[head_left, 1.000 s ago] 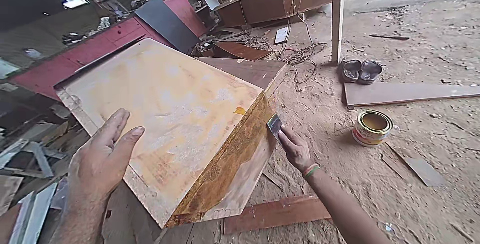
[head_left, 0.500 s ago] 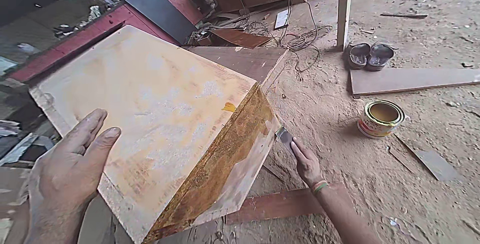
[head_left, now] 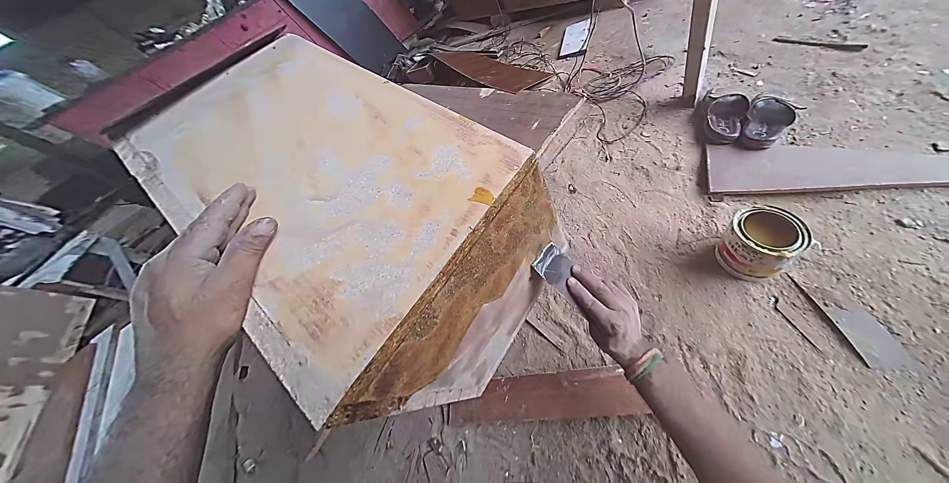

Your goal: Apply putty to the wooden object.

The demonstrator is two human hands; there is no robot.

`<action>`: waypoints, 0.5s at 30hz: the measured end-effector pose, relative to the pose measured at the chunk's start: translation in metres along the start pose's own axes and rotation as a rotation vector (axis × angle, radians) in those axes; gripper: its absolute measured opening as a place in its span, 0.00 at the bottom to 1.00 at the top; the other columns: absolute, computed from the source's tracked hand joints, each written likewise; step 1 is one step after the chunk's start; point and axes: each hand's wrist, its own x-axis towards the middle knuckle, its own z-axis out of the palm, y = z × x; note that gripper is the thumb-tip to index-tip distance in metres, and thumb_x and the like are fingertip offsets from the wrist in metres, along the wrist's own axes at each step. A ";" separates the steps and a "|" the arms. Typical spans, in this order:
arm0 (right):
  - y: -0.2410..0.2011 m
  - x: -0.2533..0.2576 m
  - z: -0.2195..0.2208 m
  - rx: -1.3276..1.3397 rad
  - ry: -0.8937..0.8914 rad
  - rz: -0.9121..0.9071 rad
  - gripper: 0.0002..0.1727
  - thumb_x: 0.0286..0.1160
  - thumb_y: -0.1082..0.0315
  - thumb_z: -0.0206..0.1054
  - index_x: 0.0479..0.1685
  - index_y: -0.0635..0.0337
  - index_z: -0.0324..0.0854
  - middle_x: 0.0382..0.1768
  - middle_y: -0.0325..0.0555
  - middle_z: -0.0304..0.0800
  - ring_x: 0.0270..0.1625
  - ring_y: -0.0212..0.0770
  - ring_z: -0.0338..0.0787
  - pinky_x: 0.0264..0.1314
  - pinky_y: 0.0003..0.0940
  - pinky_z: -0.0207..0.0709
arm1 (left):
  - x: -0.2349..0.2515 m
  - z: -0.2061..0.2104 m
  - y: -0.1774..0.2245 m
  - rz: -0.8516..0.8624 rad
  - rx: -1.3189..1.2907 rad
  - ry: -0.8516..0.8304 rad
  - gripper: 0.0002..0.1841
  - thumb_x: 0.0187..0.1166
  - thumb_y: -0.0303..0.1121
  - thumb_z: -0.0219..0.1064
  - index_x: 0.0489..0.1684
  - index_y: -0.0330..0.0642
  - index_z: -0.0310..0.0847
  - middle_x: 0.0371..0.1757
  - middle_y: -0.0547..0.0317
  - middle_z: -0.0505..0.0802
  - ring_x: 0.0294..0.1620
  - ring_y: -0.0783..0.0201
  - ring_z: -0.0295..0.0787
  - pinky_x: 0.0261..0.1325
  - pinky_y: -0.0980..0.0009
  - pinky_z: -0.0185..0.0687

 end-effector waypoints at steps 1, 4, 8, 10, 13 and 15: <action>0.005 -0.016 0.000 -0.039 -0.049 0.017 0.25 0.82 0.69 0.54 0.75 0.40 0.82 0.75 0.43 0.86 0.59 0.45 0.94 0.56 0.45 0.87 | -0.001 -0.001 0.002 0.000 0.011 -0.005 0.38 0.81 0.67 0.54 0.87 0.53 0.70 0.82 0.50 0.80 0.84 0.57 0.74 0.86 0.53 0.66; 0.014 -0.029 -0.004 -0.070 -0.072 0.057 0.25 0.81 0.72 0.55 0.73 0.39 0.84 0.73 0.42 0.87 0.57 0.47 0.94 0.52 0.46 0.87 | 0.001 -0.001 0.001 0.004 0.003 -0.005 0.39 0.81 0.66 0.55 0.87 0.52 0.69 0.82 0.49 0.80 0.83 0.57 0.75 0.86 0.55 0.66; 0.008 0.036 -0.023 0.016 0.105 0.027 0.24 0.85 0.71 0.53 0.71 0.40 0.86 0.73 0.45 0.88 0.64 0.46 0.92 0.60 0.43 0.87 | 0.002 0.001 -0.006 0.014 0.006 -0.011 0.40 0.80 0.68 0.55 0.87 0.51 0.70 0.82 0.47 0.80 0.83 0.56 0.75 0.85 0.55 0.67; 0.004 0.076 -0.027 0.050 0.159 -0.020 0.25 0.84 0.72 0.54 0.72 0.38 0.85 0.73 0.46 0.88 0.59 0.47 0.93 0.55 0.43 0.85 | 0.002 -0.001 -0.006 0.009 -0.008 -0.022 0.41 0.79 0.68 0.56 0.86 0.49 0.70 0.82 0.46 0.79 0.83 0.57 0.74 0.85 0.57 0.67; 0.012 0.091 -0.023 0.056 0.144 -0.065 0.24 0.84 0.71 0.56 0.73 0.37 0.84 0.73 0.46 0.88 0.58 0.47 0.94 0.54 0.44 0.86 | 0.004 -0.002 -0.012 0.007 -0.007 -0.036 0.41 0.79 0.69 0.56 0.87 0.52 0.69 0.83 0.49 0.79 0.84 0.59 0.74 0.85 0.58 0.68; 0.027 0.071 -0.016 0.000 0.098 -0.072 0.23 0.86 0.69 0.56 0.74 0.37 0.82 0.73 0.45 0.87 0.60 0.46 0.93 0.55 0.45 0.86 | 0.005 0.000 -0.016 -0.004 -0.027 -0.036 0.41 0.78 0.69 0.57 0.87 0.53 0.69 0.84 0.51 0.78 0.83 0.62 0.74 0.85 0.61 0.69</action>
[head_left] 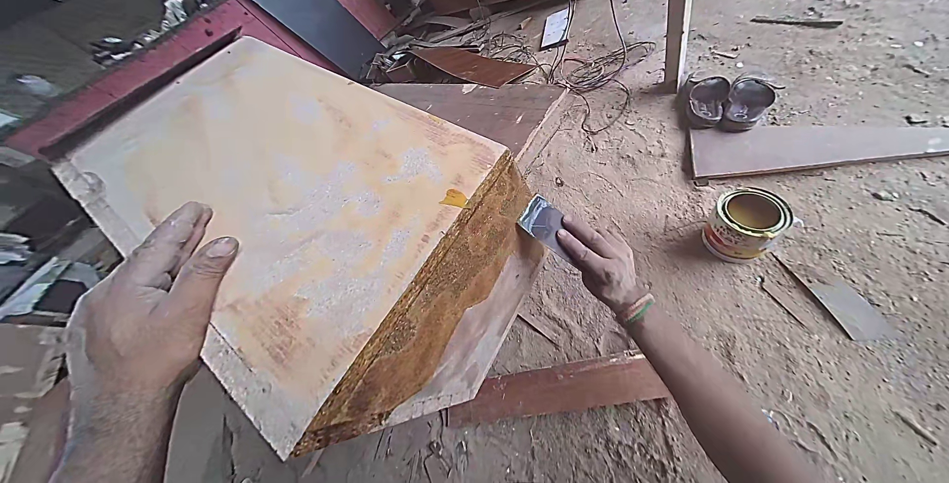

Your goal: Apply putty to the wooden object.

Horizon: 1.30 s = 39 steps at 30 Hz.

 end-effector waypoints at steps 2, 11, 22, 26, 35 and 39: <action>0.014 -0.034 0.007 -0.039 -0.082 0.014 0.24 0.85 0.69 0.56 0.76 0.38 0.81 0.75 0.45 0.86 0.63 0.47 0.92 0.59 0.47 0.85 | 0.000 0.001 0.003 0.004 -0.032 0.010 0.42 0.79 0.67 0.59 0.87 0.48 0.68 0.83 0.48 0.78 0.83 0.63 0.75 0.84 0.65 0.70; 0.015 -0.143 0.023 -0.061 -0.221 0.308 0.31 0.72 0.80 0.57 0.76 0.49 0.83 0.77 0.47 0.84 0.65 0.52 0.93 0.60 0.51 0.89 | -0.002 0.000 0.016 -0.006 -0.081 -0.018 0.41 0.82 0.61 0.59 0.88 0.42 0.64 0.86 0.45 0.74 0.85 0.63 0.72 0.84 0.70 0.68; -0.098 -0.089 0.070 -0.023 0.117 0.512 0.30 0.70 0.79 0.57 0.77 0.73 0.74 0.76 0.66 0.81 0.68 0.51 0.92 0.62 0.44 0.90 | -0.002 0.001 0.008 -0.062 -0.090 -0.014 0.40 0.79 0.62 0.62 0.87 0.47 0.68 0.86 0.49 0.75 0.85 0.62 0.71 0.85 0.65 0.68; -0.114 -0.099 0.120 -0.046 0.125 0.535 0.31 0.68 0.79 0.58 0.78 0.72 0.74 0.78 0.68 0.77 0.69 0.53 0.91 0.63 0.44 0.89 | -0.003 0.000 0.013 -0.080 -0.100 -0.032 0.39 0.81 0.58 0.61 0.89 0.44 0.65 0.87 0.47 0.73 0.86 0.62 0.69 0.85 0.66 0.66; -0.112 -0.114 0.147 -0.024 0.124 0.736 0.33 0.74 0.77 0.59 0.85 0.72 0.66 0.85 0.65 0.69 0.68 0.52 0.92 0.57 0.45 0.92 | -0.004 0.003 0.017 -0.040 -0.155 -0.020 0.38 0.81 0.53 0.62 0.87 0.38 0.65 0.86 0.44 0.72 0.86 0.62 0.69 0.85 0.68 0.66; -0.133 -0.116 0.148 -0.037 0.098 0.818 0.38 0.70 0.77 0.62 0.87 0.71 0.63 0.86 0.64 0.68 0.61 0.51 0.95 0.48 0.45 0.93 | -0.006 0.003 0.022 -0.057 -0.171 -0.018 0.36 0.82 0.51 0.61 0.87 0.37 0.64 0.86 0.43 0.72 0.85 0.62 0.69 0.84 0.69 0.66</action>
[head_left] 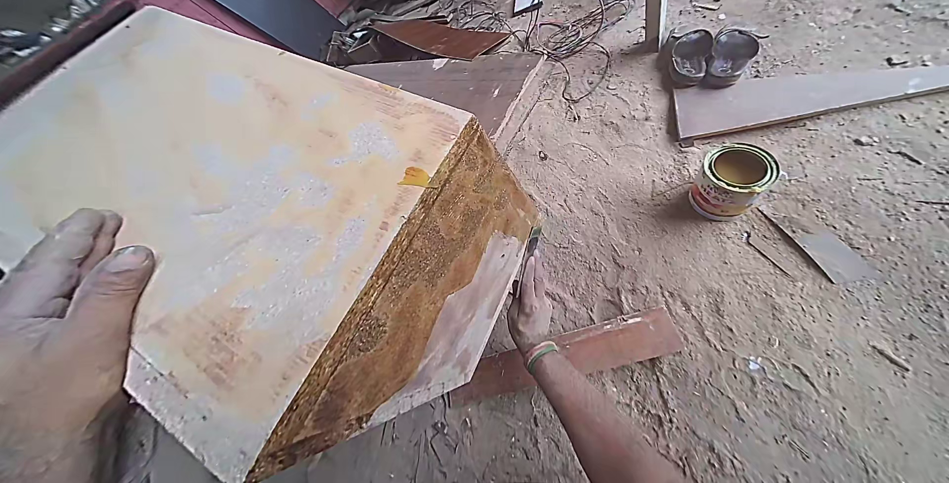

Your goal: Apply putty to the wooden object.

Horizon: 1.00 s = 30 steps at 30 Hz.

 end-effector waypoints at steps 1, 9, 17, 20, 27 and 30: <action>-0.006 -0.006 -0.001 -0.017 -0.008 0.017 0.38 0.71 0.76 0.60 0.88 0.69 0.62 0.87 0.63 0.67 0.65 0.49 0.94 0.52 0.45 0.93 | 0.000 0.000 0.002 0.001 0.003 -0.003 0.36 0.83 0.50 0.60 0.87 0.36 0.64 0.86 0.43 0.72 0.85 0.63 0.69 0.84 0.70 0.66; -0.007 -0.056 -0.067 -0.001 -0.005 0.014 0.34 0.62 0.79 0.59 0.77 0.71 0.77 0.72 0.59 0.87 0.56 0.48 0.98 0.52 0.45 0.93 | 0.002 -0.001 -0.004 0.065 -0.017 0.005 0.34 0.84 0.51 0.60 0.85 0.38 0.68 0.81 0.42 0.78 0.79 0.68 0.76 0.79 0.74 0.71; -0.024 0.055 -0.079 0.152 0.080 -0.090 0.30 0.69 0.81 0.55 0.74 0.62 0.83 0.74 0.53 0.86 0.52 0.43 0.97 0.48 0.41 0.92 | 0.003 0.000 -0.001 0.046 0.041 0.021 0.32 0.86 0.50 0.59 0.81 0.33 0.72 0.78 0.36 0.80 0.77 0.65 0.79 0.78 0.71 0.73; -0.026 0.042 -0.080 0.084 0.004 -0.118 0.29 0.70 0.79 0.56 0.73 0.59 0.84 0.76 0.50 0.84 0.61 0.46 0.96 0.48 0.46 0.93 | 0.003 -0.001 -0.005 0.050 0.054 0.007 0.33 0.86 0.50 0.59 0.83 0.35 0.70 0.80 0.38 0.79 0.79 0.64 0.78 0.80 0.70 0.72; -0.009 -0.003 -0.122 0.044 -0.169 -0.139 0.26 0.72 0.77 0.57 0.70 0.56 0.87 0.70 0.46 0.90 0.60 0.45 0.96 0.52 0.47 0.93 | 0.005 -0.005 -0.004 0.076 0.153 -0.007 0.35 0.86 0.55 0.56 0.85 0.39 0.70 0.82 0.39 0.78 0.83 0.59 0.74 0.84 0.64 0.68; -0.012 0.043 -0.127 0.131 -0.044 -0.072 0.27 0.74 0.78 0.55 0.73 0.62 0.84 0.66 0.51 0.92 0.42 0.40 0.97 0.42 0.41 0.91 | 0.003 -0.005 -0.005 0.079 0.172 -0.002 0.35 0.85 0.57 0.56 0.84 0.41 0.72 0.81 0.41 0.79 0.82 0.59 0.75 0.84 0.63 0.68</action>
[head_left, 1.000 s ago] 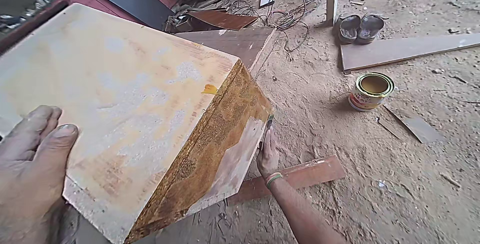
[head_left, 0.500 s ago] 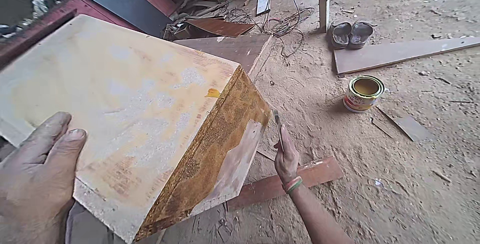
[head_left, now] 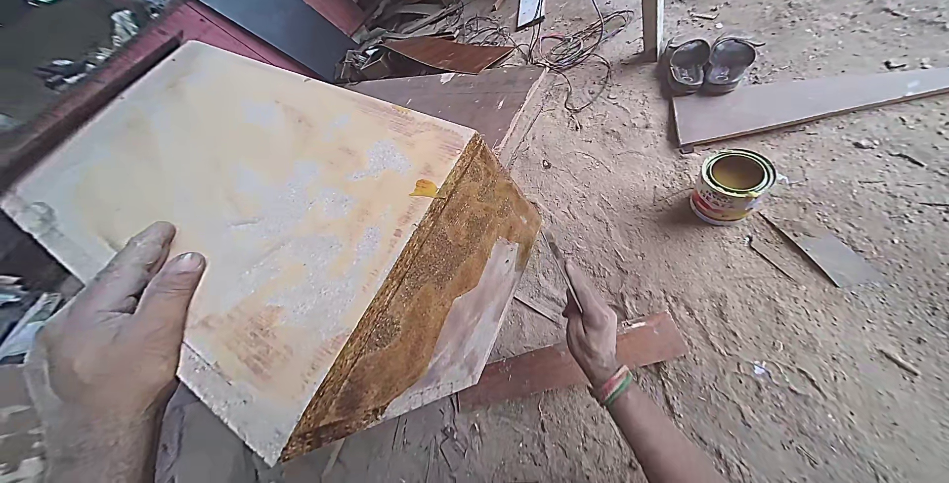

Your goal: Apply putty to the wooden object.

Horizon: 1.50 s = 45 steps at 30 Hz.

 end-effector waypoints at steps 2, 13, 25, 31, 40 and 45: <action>-0.010 0.036 0.007 0.036 0.057 -0.058 0.27 0.75 0.78 0.55 0.74 0.62 0.83 0.68 0.52 0.90 0.41 0.38 0.96 0.41 0.38 0.90 | 0.000 0.000 -0.002 0.005 0.008 0.004 0.34 0.85 0.57 0.57 0.84 0.43 0.72 0.81 0.42 0.79 0.82 0.60 0.75 0.84 0.64 0.69; -0.018 0.007 0.002 -0.019 -0.003 -0.120 0.23 0.75 0.77 0.56 0.66 0.58 0.89 0.69 0.49 0.91 0.60 0.44 0.97 0.52 0.45 0.93 | 0.002 -0.001 0.000 0.018 0.063 0.011 0.36 0.84 0.60 0.54 0.85 0.46 0.71 0.82 0.43 0.79 0.83 0.58 0.75 0.85 0.60 0.67; 0.018 -0.014 0.001 -0.011 -0.098 -0.008 0.25 0.74 0.76 0.57 0.70 0.59 0.86 0.67 0.47 0.92 0.60 0.44 0.96 0.58 0.49 0.92 | 0.002 -0.001 0.002 0.029 0.051 0.001 0.36 0.85 0.58 0.55 0.85 0.43 0.70 0.82 0.40 0.78 0.83 0.57 0.75 0.85 0.61 0.66; 0.030 0.118 -0.023 0.494 -0.099 0.578 0.14 0.82 0.67 0.58 0.59 0.64 0.81 0.23 0.40 0.82 0.15 0.32 0.74 0.20 0.30 0.73 | 0.001 -0.003 0.002 0.040 0.070 -0.016 0.36 0.86 0.59 0.54 0.86 0.42 0.70 0.83 0.40 0.77 0.85 0.56 0.72 0.88 0.60 0.63; -0.015 0.156 -0.012 0.855 -0.137 0.871 0.10 0.77 0.79 0.62 0.54 0.70 0.77 0.31 0.52 0.92 0.08 0.28 0.67 0.09 0.22 0.58 | 0.000 -0.003 0.007 0.001 0.083 -0.004 0.33 0.87 0.55 0.55 0.85 0.44 0.71 0.83 0.44 0.78 0.84 0.59 0.73 0.87 0.62 0.65; -0.036 0.157 -0.039 1.058 -0.095 0.833 0.11 0.81 0.81 0.57 0.58 0.71 0.72 0.35 0.56 0.94 0.09 0.27 0.70 0.09 0.20 0.60 | 0.000 -0.004 0.008 0.009 0.149 0.021 0.35 0.85 0.61 0.53 0.84 0.47 0.73 0.80 0.44 0.81 0.82 0.55 0.77 0.85 0.55 0.67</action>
